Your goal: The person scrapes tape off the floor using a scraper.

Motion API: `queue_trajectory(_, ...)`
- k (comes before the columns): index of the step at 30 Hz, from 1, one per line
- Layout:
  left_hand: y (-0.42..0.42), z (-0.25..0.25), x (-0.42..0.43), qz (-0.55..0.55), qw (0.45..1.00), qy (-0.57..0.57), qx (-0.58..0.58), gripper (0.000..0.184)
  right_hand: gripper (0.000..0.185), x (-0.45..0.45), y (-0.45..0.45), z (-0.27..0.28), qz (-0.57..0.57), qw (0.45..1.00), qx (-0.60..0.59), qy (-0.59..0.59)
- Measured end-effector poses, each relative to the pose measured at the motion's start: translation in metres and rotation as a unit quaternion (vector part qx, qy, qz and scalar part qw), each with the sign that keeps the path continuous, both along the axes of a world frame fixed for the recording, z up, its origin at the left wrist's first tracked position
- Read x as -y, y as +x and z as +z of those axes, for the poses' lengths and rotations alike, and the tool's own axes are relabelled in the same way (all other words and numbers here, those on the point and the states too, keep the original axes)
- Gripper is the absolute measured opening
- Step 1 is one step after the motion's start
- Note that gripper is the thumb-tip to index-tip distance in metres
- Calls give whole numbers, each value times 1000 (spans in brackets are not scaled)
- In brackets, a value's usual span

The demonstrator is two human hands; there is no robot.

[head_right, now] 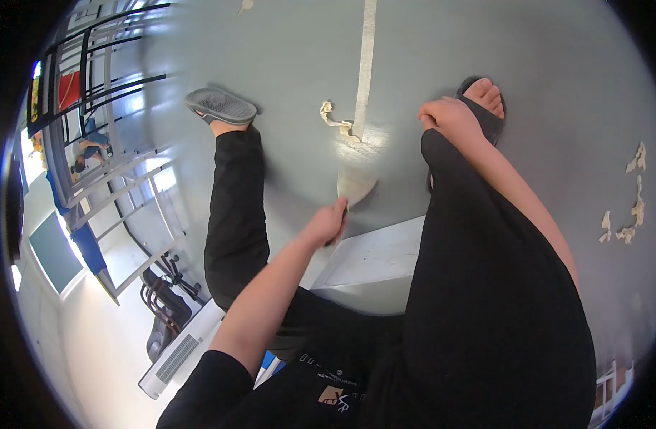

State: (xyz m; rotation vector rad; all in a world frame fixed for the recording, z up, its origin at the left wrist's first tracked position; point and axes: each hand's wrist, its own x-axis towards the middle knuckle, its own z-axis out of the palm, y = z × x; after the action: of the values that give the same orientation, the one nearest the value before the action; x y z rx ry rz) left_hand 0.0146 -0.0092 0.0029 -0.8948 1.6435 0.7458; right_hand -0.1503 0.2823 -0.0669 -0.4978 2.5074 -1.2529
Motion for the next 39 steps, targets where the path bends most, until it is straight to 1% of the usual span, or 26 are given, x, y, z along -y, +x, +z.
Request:
queue_trajectory(1,-23,-3,-3,2,1000,-1,-1,60,7,1,0,1,-8,1000,-16,-9)
queue_trajectory(3,-60,-13,-11,142,989,26,29,60,7,1,0,5,-15,999,-31,-17)
queue_trajectory(4,-56,-12,-10,144,989,26,29,60,7,1,-1,8,-17,1000,-13,1)
queue_trajectory(6,-40,-8,-5,121,990,53,-52,60,7,6,0,10,-20,1000,6,14)
queue_trajectory(7,-23,-11,-6,129,990,43,-27,61,8,5,0,9,-27,1000,-3,7)
queue_trajectory(9,13,-5,-7,89,995,38,12,61,8,1,2,4,-33,999,-8,3)
queue_trajectory(11,33,-5,-7,103,994,39,26,60,9,-1,2,-3,-13,1000,-11,-10)
queue_trajectory(13,24,-1,-11,119,991,41,39,59,9,-2,2,-3,-10,1000,-15,-9)
queue_trajectory(15,-12,-6,-11,64,997,48,-7,59,9,1,0,0,-2,1000,-23,-12)
queue_trajectory(17,-62,-9,-20,146,988,41,23,58,8,2,1,5,-16,1000,-15,-11)
queue_trajectory(18,-63,-11,-20,147,988,41,23,58,8,0,0,5,-15,1000,-16,-11)
queue_trajectory(20,-60,-9,-19,125,991,49,-28,59,8,2,2,5,-22,1000,1,13)
queue_trajectory(23,-15,-6,-20,118,993,31,0,59,8,1,1,-1,-17,1000,-18,-11)
queue_trajectory(24,11,-7,-16,97,994,45,5,59,8,0,1,0,-19,1000,-17,-9)
queue_trajectory(26,29,-7,-15,75,995,62,12,59,8,-1,2,2,-16,999,-23,-16)
queue_trajectory(29,18,-5,-19,102,994,42,22,59,8,-2,2,-4,-8,1000,-22,-19)
queue_trajectory(31,-28,-12,-17,115,989,78,-41,58,8,-1,2,-3,-9,999,-29,-22)
queue_trajectory(33,-68,-4,-32,199,979,33,40,59,8,0,0,0,-11,999,-34,-22)
queue_trajectory(34,-63,-6,-29,199,979,47,14,59,8,0,1,4,-18,1000,-20,-15)
queue_trajectory(36,-38,-11,-22,187,981,47,0,59,9,2,2,4,-28,1000,-7,-13)
queue_trajectory(37,-24,-11,-20,174,983,52,-16,59,8,2,2,2,-28,999,-13,-19)
queue_trajectory(38,-7,-5,-21,135,990,44,-7,60,8,1,2,-1,-26,999,-17,-23)
queue_trajectory(39,13,-6,-21,118,992,40,0,61,8,0,2,-3,-26,999,-16,-21)
